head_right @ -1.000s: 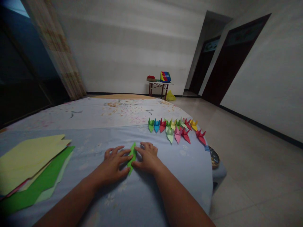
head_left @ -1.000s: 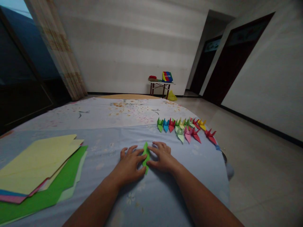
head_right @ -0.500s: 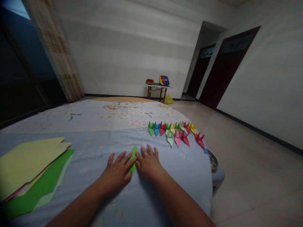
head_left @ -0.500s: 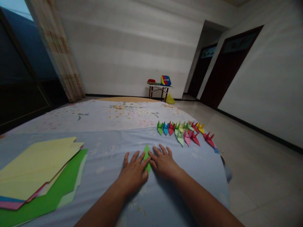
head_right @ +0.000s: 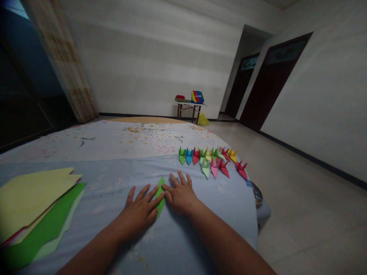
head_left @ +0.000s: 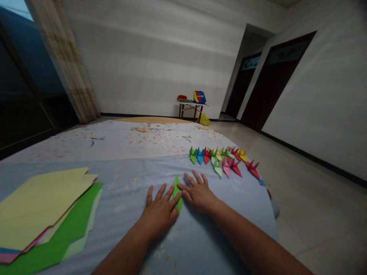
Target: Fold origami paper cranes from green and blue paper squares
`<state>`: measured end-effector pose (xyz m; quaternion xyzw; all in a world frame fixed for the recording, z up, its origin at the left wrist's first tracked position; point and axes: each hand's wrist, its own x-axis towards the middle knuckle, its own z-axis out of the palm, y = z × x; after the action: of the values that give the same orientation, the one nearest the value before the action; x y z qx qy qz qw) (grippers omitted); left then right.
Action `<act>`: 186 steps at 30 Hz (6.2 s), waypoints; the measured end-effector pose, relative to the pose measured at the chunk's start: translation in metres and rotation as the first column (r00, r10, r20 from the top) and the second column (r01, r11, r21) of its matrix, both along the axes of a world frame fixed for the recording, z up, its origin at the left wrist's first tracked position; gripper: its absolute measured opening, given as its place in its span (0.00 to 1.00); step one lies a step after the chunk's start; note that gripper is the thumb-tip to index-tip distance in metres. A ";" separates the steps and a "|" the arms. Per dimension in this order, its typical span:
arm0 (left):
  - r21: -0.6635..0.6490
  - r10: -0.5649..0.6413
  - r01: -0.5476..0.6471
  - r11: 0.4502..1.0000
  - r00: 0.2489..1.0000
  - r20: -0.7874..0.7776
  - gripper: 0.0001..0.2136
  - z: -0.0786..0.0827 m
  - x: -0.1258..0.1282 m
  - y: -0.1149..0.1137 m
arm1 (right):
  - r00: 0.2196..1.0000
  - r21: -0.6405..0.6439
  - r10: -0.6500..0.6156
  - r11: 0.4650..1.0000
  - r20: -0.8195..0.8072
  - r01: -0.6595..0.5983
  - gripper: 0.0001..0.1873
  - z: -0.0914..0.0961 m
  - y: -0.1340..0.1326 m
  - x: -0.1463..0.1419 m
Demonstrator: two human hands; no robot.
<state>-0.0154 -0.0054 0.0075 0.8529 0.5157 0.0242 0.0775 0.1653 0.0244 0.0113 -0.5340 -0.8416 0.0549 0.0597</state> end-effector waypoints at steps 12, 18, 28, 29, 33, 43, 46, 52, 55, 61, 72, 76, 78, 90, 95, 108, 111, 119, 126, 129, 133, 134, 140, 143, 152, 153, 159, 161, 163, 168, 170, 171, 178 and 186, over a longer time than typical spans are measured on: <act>-0.007 -0.001 0.001 1.000 1.000 -0.015 0.23 -0.005 -0.003 0.000 | 1.000 -0.051 0.014 0.999 0.002 -0.014 0.23 -0.002 0.026 -0.004; -0.021 0.005 -0.005 1.000 1.000 -0.030 0.22 -0.004 -0.004 -0.002 | 0.999 -0.037 -0.022 0.999 0.034 0.023 0.23 0.003 0.044 -0.010; 0.123 0.006 0.003 0.992 0.997 -0.073 0.24 -0.006 0.008 -0.007 | 0.999 -0.083 -0.026 0.996 -0.028 0.023 0.22 -0.004 0.024 -0.003; 0.120 0.000 0.009 0.993 0.997 -0.077 0.24 -0.005 0.009 -0.009 | 0.999 -0.073 -0.033 0.997 -0.035 0.031 0.22 -0.006 0.024 -0.003; 0.034 -0.033 0.037 0.999 0.994 -0.104 0.25 0.004 0.006 -0.019 | 0.998 -0.031 -0.041 0.999 -0.050 0.039 0.22 -0.007 0.021 -0.005; -0.079 -0.056 0.049 0.996 0.994 -0.092 0.24 0.008 -0.005 -0.032 | 0.997 -0.009 -0.013 1.000 -0.080 0.013 0.21 -0.010 0.018 -0.002; -0.090 -0.072 0.065 0.994 0.994 -0.079 0.24 0.008 -0.009 -0.039 | 0.996 -0.013 -0.009 1.000 -0.086 0.007 0.22 -0.010 0.019 -0.001; -0.051 -0.119 0.116 0.992 0.990 -0.070 0.21 0.020 -0.011 -0.050 | 0.995 -0.009 0.000 1.000 -0.095 -0.001 0.22 -0.011 0.021 -0.001; 0.070 -0.089 0.092 0.993 0.995 -0.038 0.21 0.020 -0.004 -0.042 | 0.996 -0.014 0.007 1.000 -0.087 -0.009 0.22 -0.013 0.023 -0.002; 0.049 -0.001 0.004 0.999 0.999 -0.050 0.23 0.002 0.006 -0.025 | 0.996 0.001 0.008 1.000 -0.094 -0.008 0.22 -0.016 0.024 -0.002; 0.019 0.002 -0.002 1.000 1.000 -0.017 0.22 -0.002 -0.002 -0.025 | 0.989 -0.005 -0.006 1.000 -0.144 0.006 0.26 -0.012 0.032 -0.012; 0.025 -0.021 0.022 0.999 0.999 -0.034 0.23 -0.003 -0.001 -0.025 | 0.993 -0.020 -0.009 1.000 -0.114 0.007 0.32 -0.014 0.046 -0.017; 0.016 -0.031 0.031 0.999 0.999 -0.035 0.23 -0.001 -0.002 -0.025 | 0.995 -0.013 -0.018 1.000 -0.101 0.017 0.33 -0.015 0.055 -0.018; 0.047 -0.040 0.041 0.998 0.999 -0.033 0.22 -0.005 -0.005 -0.024 | 0.997 -0.033 -0.050 0.998 -0.055 0.048 0.41 -0.006 0.062 -0.014; 0.025 -0.043 0.044 0.999 0.999 -0.027 0.21 -0.004 -0.006 -0.022 | 0.988 0.072 -0.144 0.986 -0.055 0.148 0.36 -0.010 0.063 -0.010; 0.079 -0.164 0.162 0.984 0.986 0.027 0.19 -0.006 -0.017 -0.024 | 0.930 0.050 -0.037 0.997 -0.366 0.059 0.13 -0.021 0.034 0.001; 0.106 -0.169 0.168 0.980 0.985 0.010 0.19 -0.007 -0.017 -0.025 | 0.920 0.052 -0.045 0.996 -0.389 0.071 0.14 -0.020 0.035 0.002; 0.242 -0.065 0.056 0.969 0.997 0.029 0.22 -0.018 -0.014 -0.027 | 0.954 0.059 -0.058 0.995 -0.295 0.079 0.22 -0.015 0.026 -0.011; 0.198 0.253 -0.303 0.932 0.937 0.243 0.19 0.009 -0.021 -0.003 | 0.945 0.070 -0.036 0.996 -0.325 0.061 0.20 -0.017 0.025 -0.019; 0.062 0.364 -0.383 0.922 0.909 0.202 0.17 0.024 -0.020 0.009 | 0.945 0.077 -0.012 0.996 -0.325 0.039 0.19 -0.016 0.024 -0.022; -0.019 0.364 -0.368 0.930 0.911 0.192 0.14 0.022 -0.012 0.012 | 0.941 0.070 0.009 0.997 -0.338 0.015 0.17 -0.014 0.022 -0.022; -0.020 0.368 -0.372 0.928 0.907 0.206 0.13 0.019 -0.010 0.011 | 0.937 0.068 0.018 0.998 -0.349 0.006 0.16 -0.014 0.022 -0.022; -0.037 0.351 -0.377 0.925 0.817 0.457 0.09 0.011 -0.006 0.009 | 0.802 0.032 0.044 0.999 -0.595 -0.031 0.15 -0.019 0.027 -0.020; -0.045 0.254 -0.316 0.948 0.660 0.707 0.09 0.011 -0.007 0.010 | 0.583 -0.056 0.015 0.993 -0.812 -0.104 0.27 -0.021 0.032 -0.021; 0.037 0.209 -0.411 0.911 0.538 0.817 0.13 0.000 -0.010 0.014 | 0.401 -0.033 0.065 0.972 -0.914 -0.232 0.13 -0.011 0.030 -0.022; 0.044 0.209 -0.403 0.914 0.561 0.801 0.12 0.000 -0.011 0.014 | 0.411 -0.023 0.070 0.976 -0.909 -0.216 0.13 -0.011 0.029 -0.022; 0.154 0.132 -0.365 0.918 0.649 0.749 0.08 0.002 -0.016 0.013 | 0.372 0.133 0.209 0.967 -0.904 -0.218 0.12 -0.011 0.027 -0.018; 0.199 0.100 -0.362 0.911 0.661 0.743 0.07 0.000 -0.018 0.014 | 0.377 0.154 0.234 0.961 -0.896 -0.231 0.12 -0.010 0.027 -0.018; 0.229 0.093 -0.366 0.902 0.682 0.726 0.06 -0.001 -0.019 0.015 | 0.399 0.150 0.233 0.962 -0.887 -0.228 0.12 -0.010 0.027 -0.018; 0.305 0.063 -0.357 0.883 0.733 0.677 0.06 -0.001 -0.019 0.015 | 0.410 0.166 0.245 0.961 -0.879 -0.220 0.10 -0.010 0.025 -0.018; 0.327 0.062 -0.359 0.875 0.751 0.658 0.06 0.000 -0.019 0.015 | 0.419 0.168 0.249 0.961 -0.873 -0.221 0.08 -0.011 0.025 -0.017; 0.338 0.062 -0.361 0.869 0.757 0.651 0.06 0.001 -0.018 0.015 | 0.428 0.168 0.251 0.960 -0.868 -0.224 0.07 -0.011 0.026 -0.017; 0.444 -0.005 -0.335 0.831 0.794 0.609 0.04 -0.003 -0.021 0.015 | 0.482 0.232 0.321 0.943 -0.815 -0.237 0.05 -0.015 0.027 -0.015; 0.356 0.003 -0.314 0.880 0.754 0.657 0.04 -0.006 -0.023 0.018 | 0.575 0.318 0.426 0.905 -0.699 -0.284 0.10 -0.010 0.024 -0.012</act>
<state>-0.0380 0.0127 0.0013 0.7389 0.5109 0.4368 0.0483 0.1531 0.0487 0.0008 -0.2747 -0.8304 0.2100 0.4369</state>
